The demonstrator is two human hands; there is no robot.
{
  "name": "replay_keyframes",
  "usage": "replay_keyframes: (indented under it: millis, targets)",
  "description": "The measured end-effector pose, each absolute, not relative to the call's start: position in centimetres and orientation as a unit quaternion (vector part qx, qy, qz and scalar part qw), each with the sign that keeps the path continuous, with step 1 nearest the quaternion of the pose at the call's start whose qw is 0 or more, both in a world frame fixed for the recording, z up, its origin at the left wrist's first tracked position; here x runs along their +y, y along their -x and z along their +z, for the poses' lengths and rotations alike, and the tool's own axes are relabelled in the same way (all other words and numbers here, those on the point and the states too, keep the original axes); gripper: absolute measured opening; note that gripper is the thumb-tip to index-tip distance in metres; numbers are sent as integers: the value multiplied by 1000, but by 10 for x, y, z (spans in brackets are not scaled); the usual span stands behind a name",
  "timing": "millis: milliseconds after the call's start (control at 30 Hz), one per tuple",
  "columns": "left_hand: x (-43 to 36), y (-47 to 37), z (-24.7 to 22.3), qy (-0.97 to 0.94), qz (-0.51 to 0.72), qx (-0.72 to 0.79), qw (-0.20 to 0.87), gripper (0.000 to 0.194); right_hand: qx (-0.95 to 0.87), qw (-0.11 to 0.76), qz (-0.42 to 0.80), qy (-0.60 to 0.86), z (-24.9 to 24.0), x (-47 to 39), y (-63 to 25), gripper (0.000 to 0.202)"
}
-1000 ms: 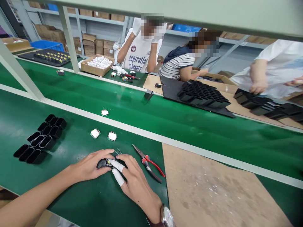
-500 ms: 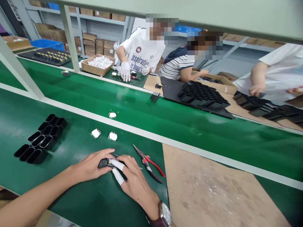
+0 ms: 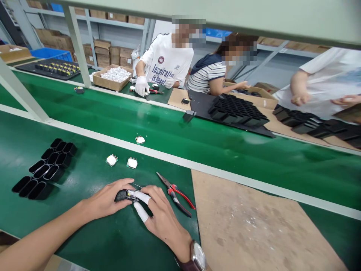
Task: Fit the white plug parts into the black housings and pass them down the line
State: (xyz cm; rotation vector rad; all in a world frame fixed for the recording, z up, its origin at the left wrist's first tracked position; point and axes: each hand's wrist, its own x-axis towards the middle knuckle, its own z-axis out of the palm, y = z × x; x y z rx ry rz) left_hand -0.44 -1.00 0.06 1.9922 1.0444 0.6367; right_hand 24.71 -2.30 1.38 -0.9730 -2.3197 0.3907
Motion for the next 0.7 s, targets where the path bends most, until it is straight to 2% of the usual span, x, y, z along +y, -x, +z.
replay_keyframes:
  millis: [133,233,300,333,433,500,700]
  targets:
    - [-11,4,0,-784,256,414,384,60,-857,325,144,373,15,-22,-251,40]
    - [-10,2,-1,-765,292,410,401,39,-853,318,109,398,12,-18,-257,40]
    - [-7,1,1,-696,354,421,462,25,-863,282,61,414,8,-16,-259,37]
    - [-4,1,2,-640,387,430,505,24,-868,262,38,420,5,-15,-259,36]
    - [5,1,10,-455,443,450,628,32,-876,220,-16,428,-5,-14,-260,41]
    - [9,3,16,-370,458,446,674,35,-874,212,-42,435,-11,-13,-260,44]
    - [12,5,23,-317,475,444,691,37,-846,221,-106,474,-18,-8,-261,41]
